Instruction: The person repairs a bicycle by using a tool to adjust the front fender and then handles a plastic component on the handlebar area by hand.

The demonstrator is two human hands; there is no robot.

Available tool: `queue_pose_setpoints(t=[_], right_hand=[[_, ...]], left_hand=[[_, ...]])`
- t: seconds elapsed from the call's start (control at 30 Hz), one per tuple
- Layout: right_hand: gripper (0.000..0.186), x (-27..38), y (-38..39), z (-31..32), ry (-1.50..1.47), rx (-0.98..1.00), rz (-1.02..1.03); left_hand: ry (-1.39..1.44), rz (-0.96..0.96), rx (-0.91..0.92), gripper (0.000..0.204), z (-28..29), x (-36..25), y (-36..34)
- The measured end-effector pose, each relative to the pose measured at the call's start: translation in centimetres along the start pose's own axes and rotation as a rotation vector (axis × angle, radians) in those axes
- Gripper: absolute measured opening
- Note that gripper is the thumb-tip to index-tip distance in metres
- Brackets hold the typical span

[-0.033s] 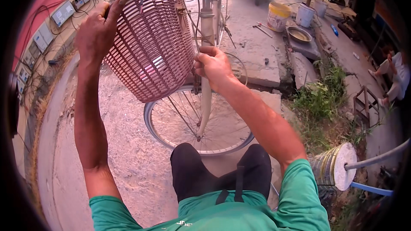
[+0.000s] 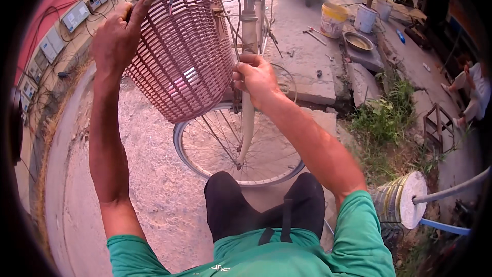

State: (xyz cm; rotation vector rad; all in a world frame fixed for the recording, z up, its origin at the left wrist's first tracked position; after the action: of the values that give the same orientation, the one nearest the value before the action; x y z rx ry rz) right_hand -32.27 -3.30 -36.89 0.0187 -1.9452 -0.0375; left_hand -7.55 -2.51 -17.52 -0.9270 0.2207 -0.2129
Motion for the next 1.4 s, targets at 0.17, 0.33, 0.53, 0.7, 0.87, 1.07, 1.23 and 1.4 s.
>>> queue_pose_setpoints(t=[0.17, 0.33, 0.53, 0.7, 0.87, 1.07, 1.23, 1.4], right_hand=[[0.035, 0.9, -2.3, -0.9, 0.068, -0.074, 0.092], [0.040, 0.1, -3.2, -0.4, 0.059, -0.073, 0.153], [0.037, 0.6, -2.8, 0.9, 0.045, -0.132, 0.179], [0.033, 1.0, -2.3, 1.5, 0.037, -0.193, 0.198], [0.032, 1.5, -1.6, 0.6, -0.029, -0.223, 0.191], [0.029, 2.2, -2.7, 0.5, 0.052, -0.245, 0.119], [0.034, 1.6, -1.4, -0.5, -0.001, -0.211, 0.251], [0.030, 3.5, -4.0, -1.5, -0.040, -0.257, 0.162]], left_hand=[[0.012, -0.002, 0.057, 0.079, 0.2, -0.7, 0.0], [0.034, 0.033, 0.101, 0.077, 0.3, -1.3, 0.1], [0.022, 0.022, 0.118, 0.079, 0.1, -3.3, -0.2], [-0.005, 0.024, 0.112, 0.080, 0.0, -4.5, -0.2], [-0.009, 0.037, 0.127, 0.080, 0.3, -4.8, -0.2], [0.027, 0.053, 0.136, 0.079, 0.2, -4.9, -0.2], [0.002, 0.074, 0.146, 0.078, 0.8, -4.3, 0.1], [0.011, 0.067, 0.127, 0.078, 0.6, -4.2, 0.1]])
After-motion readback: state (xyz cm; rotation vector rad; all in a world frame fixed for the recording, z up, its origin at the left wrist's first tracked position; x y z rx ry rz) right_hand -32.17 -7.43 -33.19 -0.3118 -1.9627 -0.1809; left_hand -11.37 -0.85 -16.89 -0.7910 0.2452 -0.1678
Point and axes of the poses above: each hand's wrist, its own y-axis away from the middle knuckle, its own z-axis out of the back of the hand, x = y × z, the point moved 1 cm from there along -y, towards the middle knuckle, and after that the axes turned 6 degrees about y, right-handed, at the moved point
